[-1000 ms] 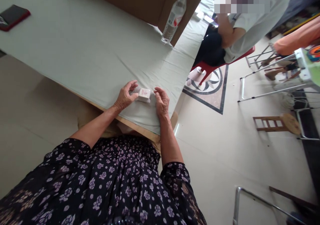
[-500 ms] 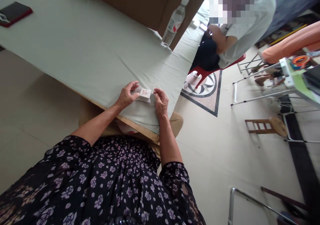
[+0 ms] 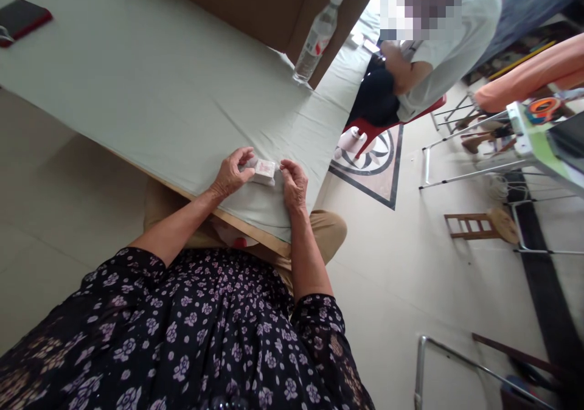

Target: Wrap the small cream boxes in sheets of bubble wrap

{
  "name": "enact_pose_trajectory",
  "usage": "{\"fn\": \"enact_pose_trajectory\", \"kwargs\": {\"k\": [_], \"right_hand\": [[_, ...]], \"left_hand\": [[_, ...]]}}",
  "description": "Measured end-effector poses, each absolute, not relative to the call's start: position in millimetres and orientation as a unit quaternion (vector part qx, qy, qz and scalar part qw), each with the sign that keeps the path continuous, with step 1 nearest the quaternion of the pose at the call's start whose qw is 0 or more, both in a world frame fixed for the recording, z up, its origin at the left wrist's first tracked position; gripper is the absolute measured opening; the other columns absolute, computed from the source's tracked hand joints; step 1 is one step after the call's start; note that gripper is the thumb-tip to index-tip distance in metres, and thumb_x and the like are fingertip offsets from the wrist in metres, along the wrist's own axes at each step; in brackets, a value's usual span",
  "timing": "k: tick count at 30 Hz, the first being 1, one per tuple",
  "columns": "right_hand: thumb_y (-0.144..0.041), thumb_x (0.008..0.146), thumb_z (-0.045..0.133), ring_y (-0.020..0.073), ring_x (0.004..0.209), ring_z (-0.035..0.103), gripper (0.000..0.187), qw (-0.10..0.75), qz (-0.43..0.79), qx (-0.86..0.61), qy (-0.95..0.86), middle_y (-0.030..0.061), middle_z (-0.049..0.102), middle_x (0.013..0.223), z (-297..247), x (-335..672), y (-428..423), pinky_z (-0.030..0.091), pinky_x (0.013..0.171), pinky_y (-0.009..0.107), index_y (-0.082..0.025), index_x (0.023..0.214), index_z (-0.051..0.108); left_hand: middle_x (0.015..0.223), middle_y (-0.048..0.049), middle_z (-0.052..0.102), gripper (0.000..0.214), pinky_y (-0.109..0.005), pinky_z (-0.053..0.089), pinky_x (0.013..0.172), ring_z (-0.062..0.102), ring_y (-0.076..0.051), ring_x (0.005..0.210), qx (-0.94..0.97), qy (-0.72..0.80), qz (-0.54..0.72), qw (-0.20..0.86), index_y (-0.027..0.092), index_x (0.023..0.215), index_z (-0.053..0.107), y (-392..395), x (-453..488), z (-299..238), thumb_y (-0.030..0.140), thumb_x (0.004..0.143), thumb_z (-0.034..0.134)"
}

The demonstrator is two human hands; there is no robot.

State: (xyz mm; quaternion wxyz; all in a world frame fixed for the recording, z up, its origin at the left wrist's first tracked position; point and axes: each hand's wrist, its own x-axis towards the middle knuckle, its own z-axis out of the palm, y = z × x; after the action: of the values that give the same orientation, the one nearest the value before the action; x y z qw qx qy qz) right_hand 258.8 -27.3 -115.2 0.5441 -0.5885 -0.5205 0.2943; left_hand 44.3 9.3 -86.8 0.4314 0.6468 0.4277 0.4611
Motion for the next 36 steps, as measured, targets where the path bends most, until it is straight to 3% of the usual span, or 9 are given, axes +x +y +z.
{"fn": "enact_pose_trajectory", "kwargs": {"k": [17, 36], "right_hand": [[-0.042, 0.087, 0.063, 0.0210, 0.097, 0.074, 0.032, 0.562, 0.278, -0.585, -0.513, 0.0059, 0.080, 0.105, -109.9, 256.0, -28.6, 0.059, 0.099, 0.041, -0.023, 0.111, 0.074], [-0.047, 0.087, 0.066, 0.0212, 0.094, 0.073, 0.035, 0.555, 0.276, -0.590, -0.516, 0.0061, 0.079, 0.100, -110.2, 255.5, -30.8, 0.058, 0.097, 0.041, -0.023, 0.111, 0.074]], "left_hand": [[0.125, -0.0158, 0.076, 0.064, -0.043, 0.059, 0.108, 0.074, -0.028, 0.117, 0.674, 0.407, 0.465, 0.404, 0.011, 0.134, 0.065, 10.6, 44.7, -93.4, 0.030, 0.073, 0.067], [0.125, -0.0135, 0.076, 0.058, -0.043, 0.060, 0.105, 0.073, -0.026, 0.114, 0.685, 0.400, 0.458, 0.401, 0.015, 0.129, 0.067, 9.0, 45.3, -90.8, 0.027, 0.073, 0.069]]}}
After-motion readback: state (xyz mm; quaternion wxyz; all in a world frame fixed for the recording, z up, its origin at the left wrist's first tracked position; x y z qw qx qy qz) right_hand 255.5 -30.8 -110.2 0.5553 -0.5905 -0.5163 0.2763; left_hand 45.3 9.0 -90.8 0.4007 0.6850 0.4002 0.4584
